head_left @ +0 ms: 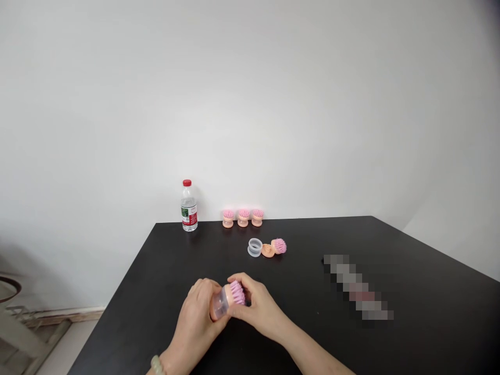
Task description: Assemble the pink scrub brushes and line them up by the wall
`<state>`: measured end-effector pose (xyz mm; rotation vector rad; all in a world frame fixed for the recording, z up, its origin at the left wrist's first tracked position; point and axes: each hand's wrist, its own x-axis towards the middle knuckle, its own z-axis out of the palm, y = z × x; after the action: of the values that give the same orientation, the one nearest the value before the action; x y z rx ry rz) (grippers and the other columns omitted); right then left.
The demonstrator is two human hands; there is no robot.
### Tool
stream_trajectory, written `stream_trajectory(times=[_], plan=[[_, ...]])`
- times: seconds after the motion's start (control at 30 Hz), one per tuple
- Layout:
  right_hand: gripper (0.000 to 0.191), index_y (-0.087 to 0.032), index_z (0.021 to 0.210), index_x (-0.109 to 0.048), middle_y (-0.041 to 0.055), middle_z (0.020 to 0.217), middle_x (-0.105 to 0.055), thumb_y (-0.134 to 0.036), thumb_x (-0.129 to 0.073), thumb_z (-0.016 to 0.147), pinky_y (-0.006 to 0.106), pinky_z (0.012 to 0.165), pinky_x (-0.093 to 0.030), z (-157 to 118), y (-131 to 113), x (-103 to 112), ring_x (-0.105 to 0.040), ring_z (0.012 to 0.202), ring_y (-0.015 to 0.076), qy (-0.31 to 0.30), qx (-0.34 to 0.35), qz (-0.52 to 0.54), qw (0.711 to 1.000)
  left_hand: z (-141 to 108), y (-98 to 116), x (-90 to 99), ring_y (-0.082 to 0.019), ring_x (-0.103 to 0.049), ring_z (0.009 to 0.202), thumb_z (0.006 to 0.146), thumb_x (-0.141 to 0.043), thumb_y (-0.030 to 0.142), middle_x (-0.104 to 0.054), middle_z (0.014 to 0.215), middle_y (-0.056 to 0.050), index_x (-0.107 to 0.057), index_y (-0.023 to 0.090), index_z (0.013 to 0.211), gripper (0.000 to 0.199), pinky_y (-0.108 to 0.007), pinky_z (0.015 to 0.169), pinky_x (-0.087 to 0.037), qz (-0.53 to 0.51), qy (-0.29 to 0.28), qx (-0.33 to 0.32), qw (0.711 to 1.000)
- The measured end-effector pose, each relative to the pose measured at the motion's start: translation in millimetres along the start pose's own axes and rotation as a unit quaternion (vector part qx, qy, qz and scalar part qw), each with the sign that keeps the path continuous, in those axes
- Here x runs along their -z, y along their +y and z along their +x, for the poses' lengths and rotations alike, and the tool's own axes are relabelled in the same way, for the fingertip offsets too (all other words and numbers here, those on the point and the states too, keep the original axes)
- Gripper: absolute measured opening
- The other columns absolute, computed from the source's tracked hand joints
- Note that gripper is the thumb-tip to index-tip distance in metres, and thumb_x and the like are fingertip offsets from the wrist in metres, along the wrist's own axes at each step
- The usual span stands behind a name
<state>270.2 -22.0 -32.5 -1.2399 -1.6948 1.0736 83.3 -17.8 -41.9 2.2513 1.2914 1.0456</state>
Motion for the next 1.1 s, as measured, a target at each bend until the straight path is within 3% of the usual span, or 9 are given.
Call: stream_trajectory(times=[0.07, 0.17, 0.37, 0.53, 0.63, 0.73, 0.83, 1.0, 1.1], plan=[[0.05, -0.025, 0.111, -0.061, 0.0003, 0.105, -0.063, -0.014, -0.078, 0.064, 0.032, 0.082, -0.051, 0, 0, 0, -0.062, 0.094, 0.0201, -0.003, 0.02, 0.015, 1.0, 0, 1, 0.7, -0.022, -0.064, 0.078, 0.076, -0.067, 0.019, -0.064, 0.088, -0.002, -0.052, 0.024, 0.085, 0.018, -0.036, 0.068, -0.052, -0.001, -0.005, 0.008, 1.0], [0.07, -0.028, 0.123, -0.055, 0.0018, 0.122, -0.059, -0.015, -0.082, 0.06, 0.035, 0.093, -0.049, -1, 1, 0, -0.059, 0.11, 0.0228, -0.017, 0.03, 0.058, 0.998, 0, 1, 1.8, -0.023, -0.064, 0.078, 0.074, -0.071, 0.021, -0.064, 0.088, -0.003, -0.052, 0.023, 0.085, 0.021, -0.036, 0.068, -0.052, -0.004, -0.02, 0.032, 0.999], [0.055, -0.025, 0.114, -0.059, -0.0019, 0.096, -0.061, -0.014, -0.079, 0.064, 0.03, 0.076, -0.05, 1, 5, -3, -0.06, 0.084, 0.0175, 0.001, -0.005, 0.032, 0.999, -1, 2, 2.7, -0.024, -0.062, 0.081, 0.079, -0.064, 0.023, -0.064, 0.089, -0.004, -0.051, 0.023, 0.085, 0.014, -0.04, 0.073, -0.05, 0.003, -0.028, 0.016, 0.999], [0.062, -0.028, 0.113, -0.059, -0.0008, 0.113, -0.061, -0.007, -0.079, 0.058, 0.031, 0.087, -0.049, -1, 2, -1, -0.06, 0.102, 0.0201, -0.011, 0.045, 0.06, 0.997, 1, 8, 5.8, -0.023, -0.063, 0.08, 0.073, -0.067, 0.022, -0.065, 0.09, -0.003, -0.051, 0.023, 0.084, 0.02, -0.036, 0.071, -0.049, -0.041, -0.062, 0.08, 0.994], [0.066, -0.027, 0.116, -0.058, -0.0002, 0.11, -0.062, -0.012, -0.083, 0.057, 0.031, 0.083, -0.05, 0, 1, 0, -0.061, 0.097, 0.0202, -0.016, 0.009, 0.066, 0.998, 2, 8, 5.4, -0.022, -0.062, 0.078, 0.074, -0.068, 0.027, -0.064, 0.088, -0.002, -0.051, 0.023, 0.085, 0.02, -0.035, 0.069, -0.048, -0.043, -0.063, 0.088, 0.993], [0.046, -0.023, 0.105, -0.062, -0.0023, 0.092, -0.062, -0.017, -0.079, 0.064, 0.027, 0.069, -0.048, 1, 0, -2, -0.058, 0.08, 0.0162, 0.0, -0.025, 0.027, 0.999, 1, 7, 3.8, -0.022, -0.062, 0.078, 0.078, -0.065, 0.031, -0.063, 0.086, -0.002, -0.052, 0.023, 0.084, 0.017, -0.034, 0.069, -0.047, -0.036, -0.057, 0.073, 0.995], [0.034, -0.023, 0.095, -0.066, -0.0029, 0.087, -0.062, -0.016, -0.077, 0.064, 0.025, 0.066, -0.046, 0, -2, -2, -0.057, 0.077, 0.0152, 0.017, -0.012, -0.012, 1.0, 1, 6, 3.3, -0.021, -0.06, 0.076, 0.078, -0.066, 0.034, -0.063, 0.084, -0.002, -0.052, 0.023, 0.082, 0.018, -0.033, 0.069, -0.046, -0.05, -0.062, 0.077, 0.994], [0.044, -0.024, 0.098, -0.068, -0.0019, 0.095, -0.065, -0.013, -0.082, 0.058, 0.027, 0.072, -0.049, -1, -5, 3, -0.059, 0.084, 0.0177, 0.011, 0.015, -0.011, 1.0, 3, 7, 6.1, -0.016, -0.052, 0.066, 0.069, -0.075, 0.032, -0.059, 0.072, 0.005, -0.051, 0.023, 0.078, 0.027, -0.027, 0.06, -0.038, -0.125, -0.087, 0.118, 0.981], [0.043, -0.024, 0.097, -0.069, -0.0018, 0.095, -0.063, -0.016, -0.085, 0.058, 0.028, 0.074, -0.05, -2, -9, 8, -0.059, 0.084, 0.0178, -0.015, 0.037, 0.01, 0.999, 5, 7, 10.3, -0.012, -0.045, 0.062, 0.061, -0.081, 0.027, -0.054, 0.066, 0.008, -0.051, 0.021, 0.074, 0.033, -0.024, 0.057, -0.033, -0.235, -0.115, 0.161, 0.952]])
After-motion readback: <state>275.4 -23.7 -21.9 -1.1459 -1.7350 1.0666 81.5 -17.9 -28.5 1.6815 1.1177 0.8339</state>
